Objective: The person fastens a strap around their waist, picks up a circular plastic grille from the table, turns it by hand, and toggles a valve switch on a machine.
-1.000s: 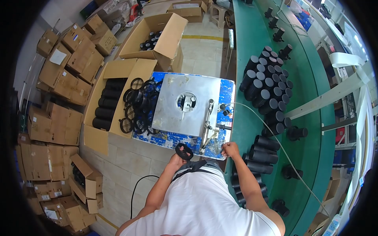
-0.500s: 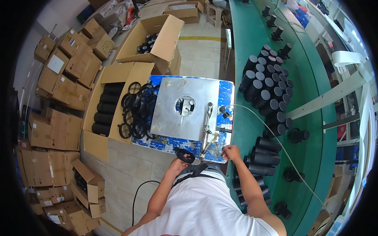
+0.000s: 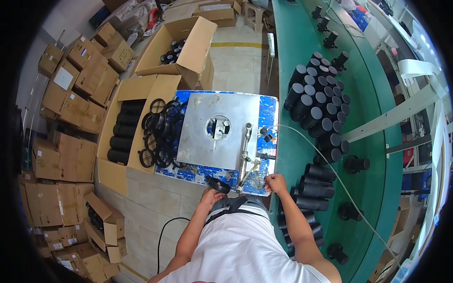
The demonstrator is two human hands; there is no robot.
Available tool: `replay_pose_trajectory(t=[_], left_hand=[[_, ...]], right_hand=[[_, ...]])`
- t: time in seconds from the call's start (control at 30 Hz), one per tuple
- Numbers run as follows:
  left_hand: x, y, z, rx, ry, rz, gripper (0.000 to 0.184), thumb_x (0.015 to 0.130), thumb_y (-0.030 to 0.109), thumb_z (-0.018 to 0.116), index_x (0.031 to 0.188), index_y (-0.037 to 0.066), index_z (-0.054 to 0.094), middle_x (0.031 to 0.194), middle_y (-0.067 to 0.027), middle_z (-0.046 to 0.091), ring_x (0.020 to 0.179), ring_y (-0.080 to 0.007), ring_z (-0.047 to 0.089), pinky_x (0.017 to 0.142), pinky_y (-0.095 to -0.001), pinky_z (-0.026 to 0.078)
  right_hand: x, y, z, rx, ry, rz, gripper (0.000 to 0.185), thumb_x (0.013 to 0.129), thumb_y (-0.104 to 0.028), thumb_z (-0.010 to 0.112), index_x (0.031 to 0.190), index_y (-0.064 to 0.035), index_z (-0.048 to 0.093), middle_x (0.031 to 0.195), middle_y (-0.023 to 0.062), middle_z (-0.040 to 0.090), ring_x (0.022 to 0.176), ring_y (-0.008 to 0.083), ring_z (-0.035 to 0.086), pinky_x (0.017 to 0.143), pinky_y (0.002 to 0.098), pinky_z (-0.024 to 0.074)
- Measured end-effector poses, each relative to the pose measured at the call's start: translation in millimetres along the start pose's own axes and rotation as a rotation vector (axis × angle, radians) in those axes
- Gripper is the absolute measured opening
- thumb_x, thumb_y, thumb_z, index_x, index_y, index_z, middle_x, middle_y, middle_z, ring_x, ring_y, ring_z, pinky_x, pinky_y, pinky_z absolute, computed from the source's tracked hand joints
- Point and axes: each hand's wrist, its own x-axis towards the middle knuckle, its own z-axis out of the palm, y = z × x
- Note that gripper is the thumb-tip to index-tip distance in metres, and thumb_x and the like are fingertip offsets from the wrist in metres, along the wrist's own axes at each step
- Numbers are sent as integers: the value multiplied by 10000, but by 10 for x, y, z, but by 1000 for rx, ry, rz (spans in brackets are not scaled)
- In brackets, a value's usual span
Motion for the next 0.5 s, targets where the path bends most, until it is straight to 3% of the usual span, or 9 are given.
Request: replay_pose_trajectory(t=[0.23, 0.5], left_hand=[[-4, 37, 21, -24, 92, 51, 468, 792, 277, 768, 1133, 107, 497, 922, -38, 652, 755, -142, 631, 644, -259, 507], [-171, 136, 182, -71, 33, 125, 577, 746, 140, 796, 1184, 66, 427, 968, -84, 647, 813, -184, 657, 711, -309, 544]], right_hand=[[15, 29, 9, 30, 7, -5, 223, 877, -184, 552, 792, -11, 664, 601, 95, 657, 427, 128, 576, 391, 256, 421], [1, 18, 8, 21, 2, -1, 220, 879, -183, 549, 806, -9, 661, 601, 94, 656, 430, 126, 574, 392, 253, 420]])
